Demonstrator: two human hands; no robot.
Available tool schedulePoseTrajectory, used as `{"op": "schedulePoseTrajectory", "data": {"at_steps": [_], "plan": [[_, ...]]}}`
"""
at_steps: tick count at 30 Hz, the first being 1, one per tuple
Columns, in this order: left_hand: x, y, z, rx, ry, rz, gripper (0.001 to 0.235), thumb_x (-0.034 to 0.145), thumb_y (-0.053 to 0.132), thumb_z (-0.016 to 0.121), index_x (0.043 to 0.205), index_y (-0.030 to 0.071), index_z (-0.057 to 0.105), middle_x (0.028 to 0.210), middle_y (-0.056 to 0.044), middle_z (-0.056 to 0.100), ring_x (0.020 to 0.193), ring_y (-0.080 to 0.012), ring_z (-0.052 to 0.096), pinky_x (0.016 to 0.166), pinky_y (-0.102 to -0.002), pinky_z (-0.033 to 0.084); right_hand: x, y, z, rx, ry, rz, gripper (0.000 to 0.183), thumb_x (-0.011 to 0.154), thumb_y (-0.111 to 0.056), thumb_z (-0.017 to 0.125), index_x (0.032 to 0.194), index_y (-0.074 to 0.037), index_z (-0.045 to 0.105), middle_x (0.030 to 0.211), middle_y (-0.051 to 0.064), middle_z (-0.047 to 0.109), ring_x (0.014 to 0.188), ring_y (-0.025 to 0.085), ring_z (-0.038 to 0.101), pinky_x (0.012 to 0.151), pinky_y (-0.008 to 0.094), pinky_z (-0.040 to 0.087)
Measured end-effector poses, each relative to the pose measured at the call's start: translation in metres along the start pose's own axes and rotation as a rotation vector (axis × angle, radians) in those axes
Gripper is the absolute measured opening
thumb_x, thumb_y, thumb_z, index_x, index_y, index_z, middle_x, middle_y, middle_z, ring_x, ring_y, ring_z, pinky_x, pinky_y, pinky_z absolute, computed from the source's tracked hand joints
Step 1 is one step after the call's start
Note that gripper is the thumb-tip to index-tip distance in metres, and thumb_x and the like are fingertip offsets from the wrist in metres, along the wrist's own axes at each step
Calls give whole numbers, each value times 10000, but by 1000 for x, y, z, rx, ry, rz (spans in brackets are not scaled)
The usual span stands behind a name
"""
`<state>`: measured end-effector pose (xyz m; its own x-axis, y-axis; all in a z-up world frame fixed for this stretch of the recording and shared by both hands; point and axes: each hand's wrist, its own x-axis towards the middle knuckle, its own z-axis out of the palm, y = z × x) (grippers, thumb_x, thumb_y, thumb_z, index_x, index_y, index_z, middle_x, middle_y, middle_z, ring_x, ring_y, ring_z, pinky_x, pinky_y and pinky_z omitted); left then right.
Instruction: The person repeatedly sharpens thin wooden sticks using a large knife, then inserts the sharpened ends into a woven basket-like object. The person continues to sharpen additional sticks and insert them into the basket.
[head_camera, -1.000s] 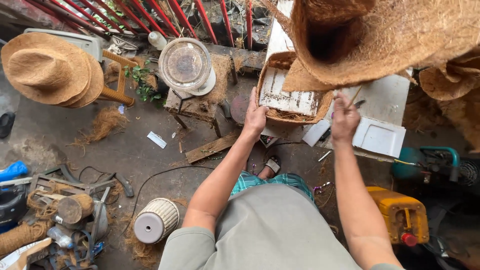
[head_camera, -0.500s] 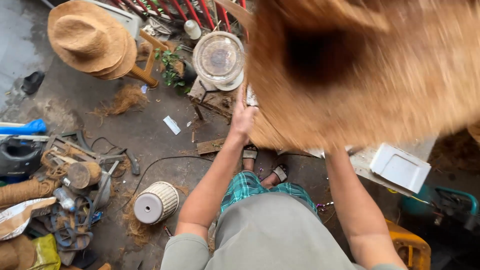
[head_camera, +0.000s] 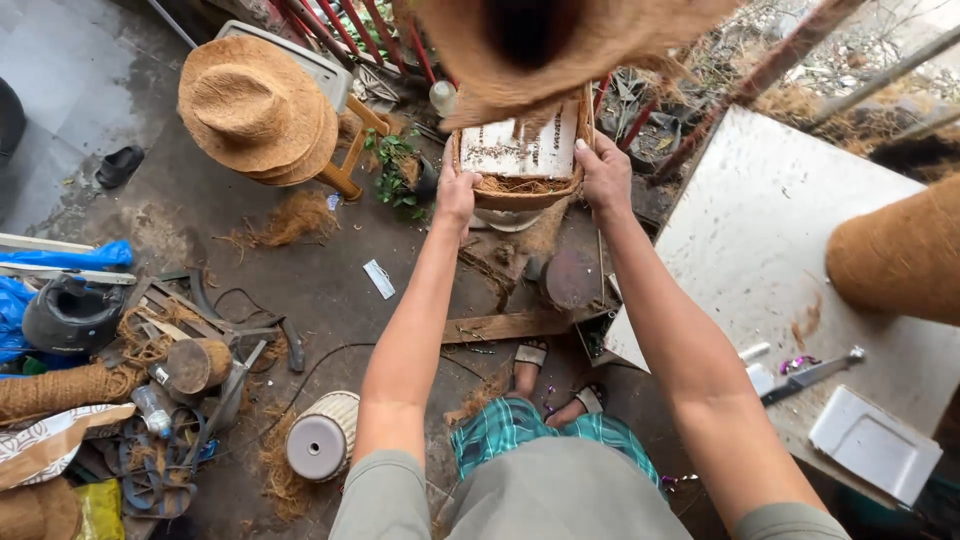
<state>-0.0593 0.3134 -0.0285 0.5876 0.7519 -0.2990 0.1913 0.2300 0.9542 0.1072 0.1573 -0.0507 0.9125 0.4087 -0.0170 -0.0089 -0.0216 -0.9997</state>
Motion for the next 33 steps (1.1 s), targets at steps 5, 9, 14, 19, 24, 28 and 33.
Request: {"op": "schedulePoseTrajectory", "data": {"at_steps": [5,9,14,19,24,28,33], "plan": [[17,3,-3,-5,-27,16,825,841,6,493,1598,156,201,1603,-313,223,1493,-493,178,1228,-581,149,15,16,17,-48,23,56,281,894,-179,696,1170,-159,748,978,71,739,937,136,656,876,378,540],[39,-14,-9,2,-19,-16,821,843,41,515,1598,179,222,1617,-274,221,1496,-465,192,1230,-562,151,17,10,24,-24,37,81,273,905,-182,688,1169,-138,743,961,88,728,931,144,634,867,370,544],[56,-30,-20,74,19,-15,852,789,24,536,1586,132,254,1572,-284,320,1458,-471,286,1213,-578,207,26,23,27,-53,-14,85,301,889,-198,728,1183,-131,738,879,64,714,759,117,610,734,338,546],[65,-38,-24,129,71,-54,861,763,92,624,1565,159,318,1501,-266,448,1394,-453,418,1156,-540,338,28,9,25,-70,-29,84,332,889,-212,751,1204,-109,717,766,33,661,622,81,583,617,249,513],[63,-41,-26,132,116,-41,835,750,190,704,1527,195,398,1448,-222,530,1353,-414,485,1108,-506,410,20,-12,24,70,6,67,251,951,-160,697,1146,-3,689,662,41,569,535,75,538,515,211,458],[54,-29,-19,150,134,-14,844,753,211,745,1525,204,404,1439,-219,543,1329,-415,516,1091,-513,429,18,-46,4,89,119,60,106,1000,-125,595,989,-71,686,717,25,579,539,71,545,434,173,441],[25,25,-9,306,126,-128,866,828,191,673,1554,166,202,1568,-185,369,1386,-368,439,1090,-510,431,47,-119,-55,272,124,-72,107,990,-55,560,894,-103,565,1079,90,651,766,135,555,701,302,568]]}}
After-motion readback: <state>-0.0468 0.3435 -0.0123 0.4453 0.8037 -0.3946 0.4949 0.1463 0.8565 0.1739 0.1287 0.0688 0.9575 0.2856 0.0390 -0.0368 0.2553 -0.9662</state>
